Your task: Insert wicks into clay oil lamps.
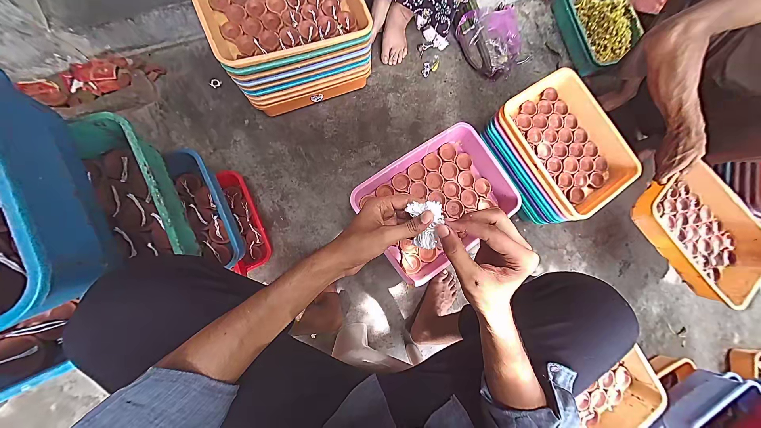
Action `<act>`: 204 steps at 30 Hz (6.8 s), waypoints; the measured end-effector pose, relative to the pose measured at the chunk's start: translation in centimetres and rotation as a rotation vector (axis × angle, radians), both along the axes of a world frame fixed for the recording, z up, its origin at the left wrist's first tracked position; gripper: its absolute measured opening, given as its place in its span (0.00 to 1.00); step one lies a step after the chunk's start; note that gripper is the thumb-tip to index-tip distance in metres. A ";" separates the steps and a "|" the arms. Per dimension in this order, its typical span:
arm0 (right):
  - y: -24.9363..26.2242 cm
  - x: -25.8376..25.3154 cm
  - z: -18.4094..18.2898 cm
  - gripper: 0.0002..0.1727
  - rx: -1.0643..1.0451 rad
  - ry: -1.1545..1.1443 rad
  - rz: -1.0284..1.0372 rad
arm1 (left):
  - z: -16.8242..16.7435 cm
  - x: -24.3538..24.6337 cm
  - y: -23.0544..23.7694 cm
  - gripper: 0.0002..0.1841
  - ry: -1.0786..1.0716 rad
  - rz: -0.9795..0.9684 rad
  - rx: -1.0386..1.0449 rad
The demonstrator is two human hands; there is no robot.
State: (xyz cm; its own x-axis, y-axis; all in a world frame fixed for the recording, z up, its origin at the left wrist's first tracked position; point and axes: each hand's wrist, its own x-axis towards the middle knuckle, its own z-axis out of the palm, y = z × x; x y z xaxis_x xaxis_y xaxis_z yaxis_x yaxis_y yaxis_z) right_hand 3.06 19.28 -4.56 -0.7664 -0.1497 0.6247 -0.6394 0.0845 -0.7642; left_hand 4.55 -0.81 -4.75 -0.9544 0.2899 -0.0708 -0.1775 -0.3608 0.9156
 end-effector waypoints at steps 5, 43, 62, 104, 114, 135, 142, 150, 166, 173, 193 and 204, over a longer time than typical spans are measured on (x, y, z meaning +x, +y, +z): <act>0.2 -0.1 -0.1 0.07 -0.030 -0.068 0.054 | 0.5 0.1 -0.1 0.17 -0.061 -0.031 0.084; 4.5 -3.5 -5.7 0.05 0.788 -0.590 -0.010 | 0.4 -1.7 -2.5 0.12 -0.209 0.271 -0.190; 2.4 -2.6 -15.4 0.06 1.176 -0.703 -0.108 | 1.1 -0.7 -3.2 0.12 -0.162 0.190 -0.214; -0.4 -1.2 -1.4 0.11 -0.194 -0.620 0.173 | 2.0 0.0 -2.1 0.10 -0.150 -0.017 -0.130; -0.1 -1.5 -1.5 0.15 -0.177 -0.535 0.202 | 2.3 0.0 -2.2 0.10 -0.175 -0.004 -0.119; -0.1 -1.2 -1.0 0.08 0.123 -0.212 0.110 | 1.3 0.3 -2.2 0.11 -0.056 -0.082 -0.161; -0.2 -1.3 -1.2 0.05 0.100 -0.266 0.152 | 1.4 -0.2 -2.3 0.11 -0.062 -0.124 -0.187; 0.0 -1.4 -1.3 0.04 -0.043 -0.396 0.194 | 0.7 0.0 -2.3 0.12 -0.149 -0.071 -0.122; -0.6 -1.3 -1.8 0.05 -0.100 -0.476 0.260 | 0.7 -0.4 -1.8 0.09 -0.005 0.104 -0.228; -0.7 -1.4 -2.1 0.04 -0.141 -0.472 0.238 | 0.9 -0.4 -1.6 0.08 -0.015 0.082 -0.241; -0.4 -1.2 -2.0 0.10 -0.126 -0.402 0.201 | 1.1 -0.1 -1.6 0.08 -0.081 0.081 -0.197; -0.6 -1.1 -1.8 0.08 -0.066 -0.304 0.164 | 0.9 -0.1 -1.6 0.07 -0.139 0.069 -0.112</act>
